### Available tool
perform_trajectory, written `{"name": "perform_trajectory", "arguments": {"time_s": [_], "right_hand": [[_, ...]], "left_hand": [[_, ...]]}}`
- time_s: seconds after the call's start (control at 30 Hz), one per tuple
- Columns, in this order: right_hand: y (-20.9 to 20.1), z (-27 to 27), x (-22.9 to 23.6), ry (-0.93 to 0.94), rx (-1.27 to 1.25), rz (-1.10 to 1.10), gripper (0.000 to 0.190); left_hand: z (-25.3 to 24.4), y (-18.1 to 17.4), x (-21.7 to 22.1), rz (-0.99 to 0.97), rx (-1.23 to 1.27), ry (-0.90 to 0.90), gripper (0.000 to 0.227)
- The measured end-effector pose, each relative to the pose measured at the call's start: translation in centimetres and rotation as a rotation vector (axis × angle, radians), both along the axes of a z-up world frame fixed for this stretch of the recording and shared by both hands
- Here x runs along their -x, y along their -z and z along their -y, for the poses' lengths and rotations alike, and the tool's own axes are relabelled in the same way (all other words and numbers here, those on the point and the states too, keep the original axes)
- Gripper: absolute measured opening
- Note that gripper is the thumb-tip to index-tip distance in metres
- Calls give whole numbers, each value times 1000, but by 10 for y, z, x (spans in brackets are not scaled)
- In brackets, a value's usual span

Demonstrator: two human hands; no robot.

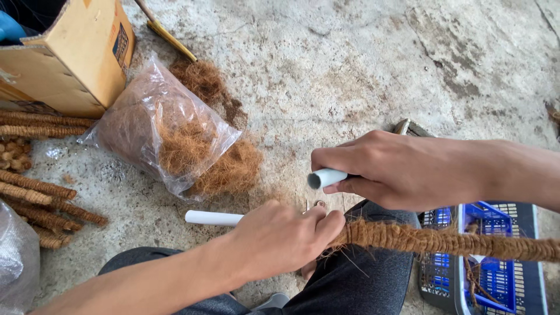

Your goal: The person wraps a long rope with coconut fiber using a small cylindrical tool to secure the material. They repeatedly pull and tighten the fiber along the rope's length, adjusting the wrapping as needed.

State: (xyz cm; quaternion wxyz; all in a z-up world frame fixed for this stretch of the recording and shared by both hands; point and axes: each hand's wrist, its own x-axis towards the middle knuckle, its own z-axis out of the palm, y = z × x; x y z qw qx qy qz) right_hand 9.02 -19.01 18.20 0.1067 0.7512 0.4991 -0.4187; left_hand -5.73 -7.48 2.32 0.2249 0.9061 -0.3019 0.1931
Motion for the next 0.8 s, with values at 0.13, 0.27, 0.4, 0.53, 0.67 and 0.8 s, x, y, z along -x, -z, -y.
{"name": "perform_trajectory", "arguments": {"time_s": [0.13, 0.27, 0.4, 0.53, 0.67, 0.8], "right_hand": [[-3, 9, -9, 153, 214, 52, 22], [15, 54, -18, 342, -64, -285, 21], [50, 95, -18, 606, -364, -711, 19], [91, 103, -6, 828, -773, -732, 9], [112, 97, 13, 858, -1187, -861, 13], [118, 97, 22, 849, -1195, -673, 17]], "left_hand": [[-1, -4, 5, 59, 8, 11, 15], [2, 4, 6, 81, 162, 133, 24], [6, 7, 0, -226, 563, 306, 31], [3, 3, -16, -569, 868, 363, 36], [-11, -2, -24, -840, 1113, 204, 22], [-14, -8, -19, -795, 1202, 279, 19]]}}
